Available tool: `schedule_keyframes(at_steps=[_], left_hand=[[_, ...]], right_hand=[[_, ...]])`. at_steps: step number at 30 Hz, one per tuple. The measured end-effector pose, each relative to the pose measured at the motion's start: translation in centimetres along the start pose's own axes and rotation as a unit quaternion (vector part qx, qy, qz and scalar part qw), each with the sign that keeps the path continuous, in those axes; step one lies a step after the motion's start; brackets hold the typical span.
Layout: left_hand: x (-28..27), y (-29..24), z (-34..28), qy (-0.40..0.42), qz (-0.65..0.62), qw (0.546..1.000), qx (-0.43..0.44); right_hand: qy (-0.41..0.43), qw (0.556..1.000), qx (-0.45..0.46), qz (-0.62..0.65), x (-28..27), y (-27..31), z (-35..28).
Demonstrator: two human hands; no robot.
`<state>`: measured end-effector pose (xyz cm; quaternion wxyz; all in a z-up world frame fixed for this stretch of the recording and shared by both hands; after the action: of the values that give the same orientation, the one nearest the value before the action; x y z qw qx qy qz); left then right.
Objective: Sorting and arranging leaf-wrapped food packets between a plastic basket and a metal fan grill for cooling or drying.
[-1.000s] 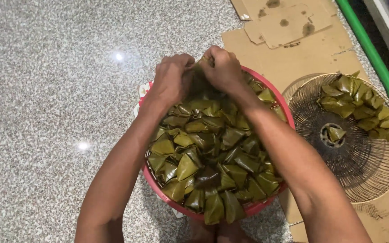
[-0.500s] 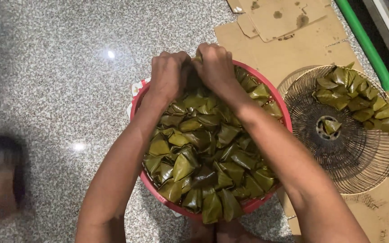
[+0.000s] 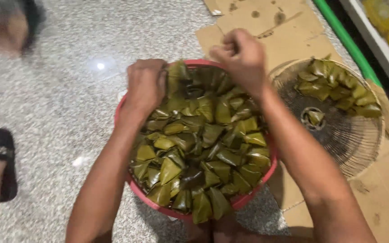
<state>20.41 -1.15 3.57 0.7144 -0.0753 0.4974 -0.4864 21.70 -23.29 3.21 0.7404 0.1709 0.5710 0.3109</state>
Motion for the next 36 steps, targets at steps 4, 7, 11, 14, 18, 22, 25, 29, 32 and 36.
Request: schedule_keyframes(at_steps=[4,7,11,14,18,22,25,29,32,36], left_hand=[[-2.9,-4.7,-2.2,0.005,-0.054,0.998,-0.014],[-4.2,-7.0,-5.0,-0.003,-0.063,0.998,-0.025],[-4.9,-6.0,-9.5,-0.013,-0.072,0.989,-0.130],[-4.8,-7.8,-9.7,-0.004,-0.102,0.986,-0.135],[-2.7,-8.6,-9.7,0.003,-0.143,0.984,-0.102],[-0.6,-10.2,-9.4,0.028,-0.162,0.982,-0.095],[0.4,-12.3,-8.9,0.052,-0.181,0.978,-0.091],[3.2,-15.1,-9.1,0.124,-0.254,0.953,-0.109],[5.0,-18.3,-9.0,0.176,-0.271,0.945,-0.051],[7.1,-19.9,-10.5,0.235,-0.352,0.884,-0.201]], right_hand=[[-0.127,0.986,0.064,-0.092,-7.8,-14.0,-7.1],[-0.136,0.964,0.156,-0.166,-11.4,-26.9,-16.5],[-0.066,0.887,0.385,-0.247,-11.8,-36.7,-28.0],[-0.030,0.899,0.371,-0.230,-9.5,-36.9,-30.0],[0.000,0.897,0.346,-0.274,-7.3,-37.1,-27.9],[-0.010,0.897,0.322,-0.302,-7.0,-36.7,-27.3],[-0.147,0.915,0.364,-0.093,-9.2,-32.1,-27.5],[-0.218,0.725,0.339,0.558,-7.6,-24.3,-28.6],[-0.126,0.651,0.153,0.733,-6.0,-16.9,-29.1],[-0.141,0.840,0.154,0.502,-5.9,-8.2,-30.8]])
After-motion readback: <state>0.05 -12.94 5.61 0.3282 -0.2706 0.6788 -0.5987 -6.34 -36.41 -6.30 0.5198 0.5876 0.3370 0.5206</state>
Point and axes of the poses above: each hand's wrist, its own z-axis towards the middle knuckle, its own x-axis out of the palm, y = z × x, the point moved 8 cm from there along z, towards the middle knuckle, and after that the axes turned 12 degrees about -z, right-handed, at the moved point
